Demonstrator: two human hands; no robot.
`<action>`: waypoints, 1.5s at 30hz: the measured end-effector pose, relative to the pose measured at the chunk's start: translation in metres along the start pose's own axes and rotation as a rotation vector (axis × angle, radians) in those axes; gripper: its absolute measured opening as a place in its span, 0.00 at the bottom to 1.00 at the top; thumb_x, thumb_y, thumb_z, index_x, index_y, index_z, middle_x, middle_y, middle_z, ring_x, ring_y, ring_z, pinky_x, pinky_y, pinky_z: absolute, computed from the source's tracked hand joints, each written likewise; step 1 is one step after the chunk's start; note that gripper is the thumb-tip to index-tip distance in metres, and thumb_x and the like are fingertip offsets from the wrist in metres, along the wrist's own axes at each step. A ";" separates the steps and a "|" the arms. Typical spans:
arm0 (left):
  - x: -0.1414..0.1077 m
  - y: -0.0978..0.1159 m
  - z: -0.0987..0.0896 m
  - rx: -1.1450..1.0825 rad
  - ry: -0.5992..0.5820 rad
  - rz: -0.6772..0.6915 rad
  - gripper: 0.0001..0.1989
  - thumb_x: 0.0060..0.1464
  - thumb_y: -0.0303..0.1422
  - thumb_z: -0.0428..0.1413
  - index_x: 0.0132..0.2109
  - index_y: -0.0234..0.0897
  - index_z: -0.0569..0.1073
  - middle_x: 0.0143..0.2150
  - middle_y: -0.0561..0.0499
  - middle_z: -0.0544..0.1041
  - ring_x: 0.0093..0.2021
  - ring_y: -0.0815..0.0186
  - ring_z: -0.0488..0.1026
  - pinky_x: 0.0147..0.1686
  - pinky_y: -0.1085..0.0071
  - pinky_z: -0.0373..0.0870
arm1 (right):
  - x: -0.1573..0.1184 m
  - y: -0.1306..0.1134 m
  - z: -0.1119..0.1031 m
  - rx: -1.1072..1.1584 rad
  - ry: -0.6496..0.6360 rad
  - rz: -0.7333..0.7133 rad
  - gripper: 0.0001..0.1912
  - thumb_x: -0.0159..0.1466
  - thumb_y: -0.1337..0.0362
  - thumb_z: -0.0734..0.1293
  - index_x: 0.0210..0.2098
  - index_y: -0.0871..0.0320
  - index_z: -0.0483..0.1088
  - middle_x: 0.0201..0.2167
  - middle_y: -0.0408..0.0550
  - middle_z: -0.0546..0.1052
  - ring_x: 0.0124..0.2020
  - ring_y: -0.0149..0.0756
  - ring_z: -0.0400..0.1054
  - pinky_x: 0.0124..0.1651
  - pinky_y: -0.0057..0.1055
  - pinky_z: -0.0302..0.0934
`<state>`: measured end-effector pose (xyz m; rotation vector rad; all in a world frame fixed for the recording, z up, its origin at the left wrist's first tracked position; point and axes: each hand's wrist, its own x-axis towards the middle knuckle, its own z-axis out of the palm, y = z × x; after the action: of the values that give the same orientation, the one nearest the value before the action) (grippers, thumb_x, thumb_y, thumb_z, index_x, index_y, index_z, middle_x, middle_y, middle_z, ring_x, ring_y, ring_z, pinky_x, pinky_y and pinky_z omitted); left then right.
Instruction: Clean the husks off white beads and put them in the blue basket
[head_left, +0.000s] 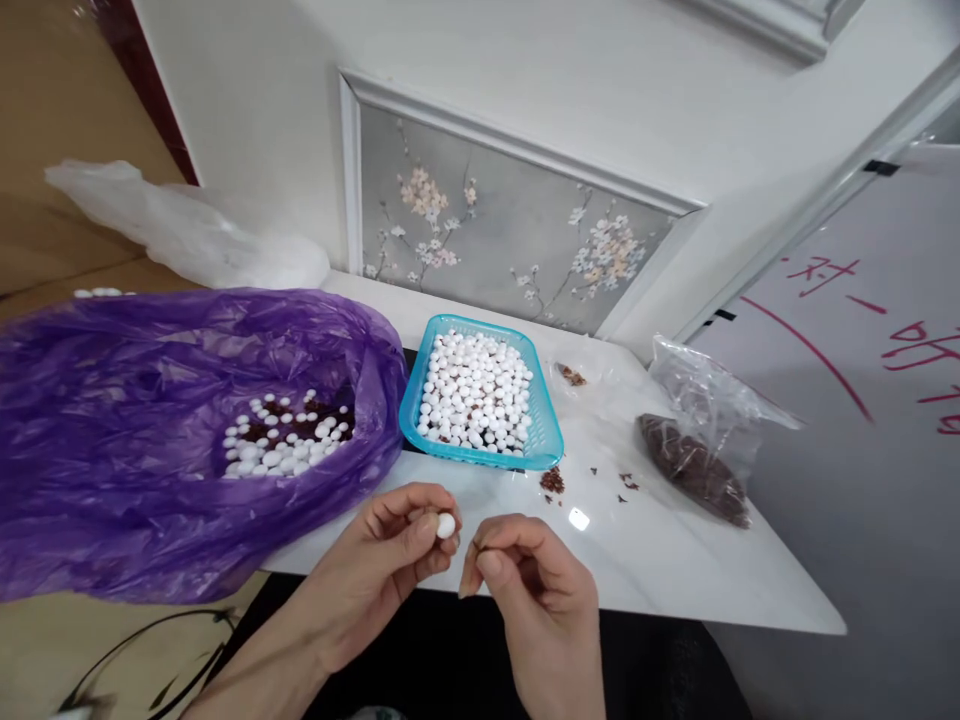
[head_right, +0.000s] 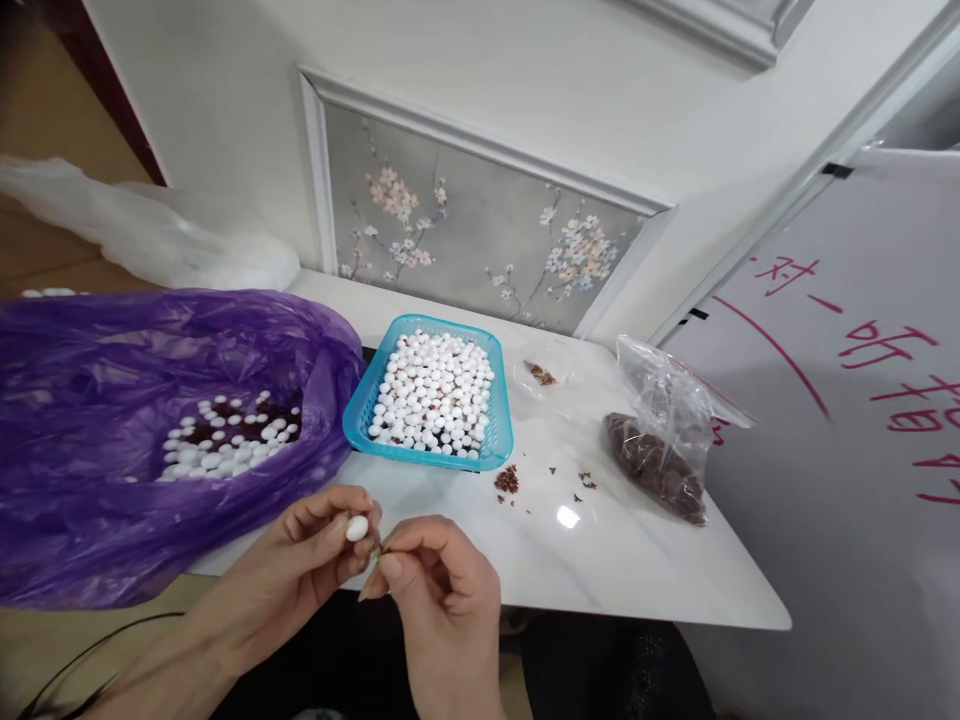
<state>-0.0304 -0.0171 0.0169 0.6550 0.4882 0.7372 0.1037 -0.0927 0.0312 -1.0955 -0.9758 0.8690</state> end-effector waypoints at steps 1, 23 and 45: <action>-0.001 -0.001 0.002 -0.026 -0.016 -0.002 0.05 0.51 0.30 0.63 0.37 0.36 0.79 0.33 0.53 0.76 0.31 0.74 0.71 0.35 0.78 0.70 | 0.000 -0.001 0.002 0.004 0.001 -0.050 0.04 0.63 0.68 0.67 0.32 0.54 0.71 0.26 0.38 0.73 0.25 0.26 0.68 0.32 0.23 0.65; 0.001 -0.009 0.011 0.021 0.076 0.074 0.04 0.46 0.32 0.66 0.30 0.39 0.79 0.30 0.54 0.74 0.32 0.71 0.69 0.35 0.75 0.67 | 0.002 0.008 0.004 -0.193 -0.030 -0.129 0.05 0.65 0.68 0.64 0.33 0.53 0.69 0.30 0.43 0.68 0.32 0.32 0.65 0.33 0.29 0.63; 0.000 -0.016 0.016 0.001 0.101 0.069 0.06 0.46 0.34 0.67 0.31 0.38 0.80 0.29 0.53 0.75 0.31 0.71 0.70 0.36 0.77 0.68 | 0.010 0.009 -0.006 0.024 -0.051 0.178 0.03 0.60 0.66 0.69 0.34 0.55 0.70 0.27 0.40 0.70 0.29 0.30 0.66 0.34 0.26 0.65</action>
<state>-0.0131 -0.0320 0.0164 0.6406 0.5606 0.8379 0.1115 -0.0833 0.0233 -1.1574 -0.9168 1.0549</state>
